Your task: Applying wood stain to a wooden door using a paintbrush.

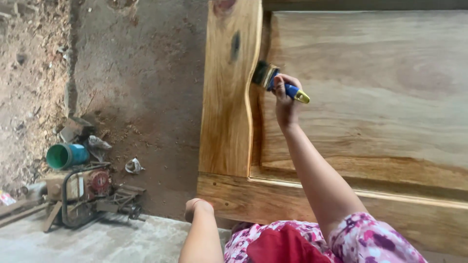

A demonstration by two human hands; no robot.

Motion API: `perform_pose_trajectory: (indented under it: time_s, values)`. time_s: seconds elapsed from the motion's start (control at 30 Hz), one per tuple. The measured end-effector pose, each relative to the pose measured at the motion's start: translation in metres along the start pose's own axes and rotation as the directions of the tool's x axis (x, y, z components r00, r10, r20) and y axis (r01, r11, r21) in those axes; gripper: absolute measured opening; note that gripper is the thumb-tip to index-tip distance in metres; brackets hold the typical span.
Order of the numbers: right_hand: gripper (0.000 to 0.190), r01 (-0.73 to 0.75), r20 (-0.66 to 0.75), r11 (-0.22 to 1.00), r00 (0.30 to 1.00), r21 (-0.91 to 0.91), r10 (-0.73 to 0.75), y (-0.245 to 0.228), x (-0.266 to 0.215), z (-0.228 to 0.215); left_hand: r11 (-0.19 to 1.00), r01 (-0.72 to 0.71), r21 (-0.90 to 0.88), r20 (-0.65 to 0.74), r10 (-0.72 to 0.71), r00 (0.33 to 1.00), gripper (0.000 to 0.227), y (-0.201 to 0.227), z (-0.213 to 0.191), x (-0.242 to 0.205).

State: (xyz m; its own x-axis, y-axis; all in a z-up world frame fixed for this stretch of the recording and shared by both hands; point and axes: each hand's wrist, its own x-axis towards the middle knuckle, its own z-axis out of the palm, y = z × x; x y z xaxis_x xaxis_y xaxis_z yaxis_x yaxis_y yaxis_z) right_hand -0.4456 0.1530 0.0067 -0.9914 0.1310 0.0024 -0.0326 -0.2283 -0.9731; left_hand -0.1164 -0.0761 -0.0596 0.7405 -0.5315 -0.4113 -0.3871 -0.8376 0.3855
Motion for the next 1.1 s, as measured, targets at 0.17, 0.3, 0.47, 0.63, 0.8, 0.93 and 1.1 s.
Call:
perform_pose_trajectory:
  time_s: [0.17,0.3,0.47,0.63,0.8,0.93,1.1]
  values:
    - [0.021,-0.318,0.148,0.948,0.939,0.03,0.311,0.006,-0.001,-0.009,0.998,-0.026,0.052,-0.064,0.029,0.998,0.031,-0.001,-0.001,-0.001]
    - [0.021,-0.475,0.176,0.874,0.856,-0.106,0.487,-0.005,0.023,-0.042,0.998,-0.057,0.042,-0.075,0.06,0.995,0.038,-0.007,0.011,0.011]
    - [0.02,-0.526,0.174,0.85,0.835,-0.026,0.522,0.018,0.061,-0.053,0.999,-0.016,0.034,-0.098,0.019,0.995,0.032,0.002,-0.005,-0.009]
    - [0.021,-0.384,0.037,0.922,0.922,-0.045,0.386,0.019,0.104,-0.01,1.0,0.002,0.003,-0.106,-0.002,0.994,0.03,0.001,-0.006,-0.008]
    - [0.009,-0.125,-0.067,0.991,0.989,0.05,0.129,0.047,0.157,-0.007,0.996,-0.006,0.087,-0.151,0.019,0.988,0.031,-0.013,0.009,0.025]
    - [0.021,0.053,-0.151,0.998,0.987,0.028,-0.049,0.042,0.197,-0.001,0.998,0.028,0.047,-0.122,-0.022,0.992,0.031,-0.004,-0.001,0.006]
    - [0.015,0.071,0.138,0.989,0.986,0.133,-0.089,0.059,0.194,0.002,0.998,0.005,0.07,-0.168,0.007,0.986,0.032,-0.013,0.005,0.023]
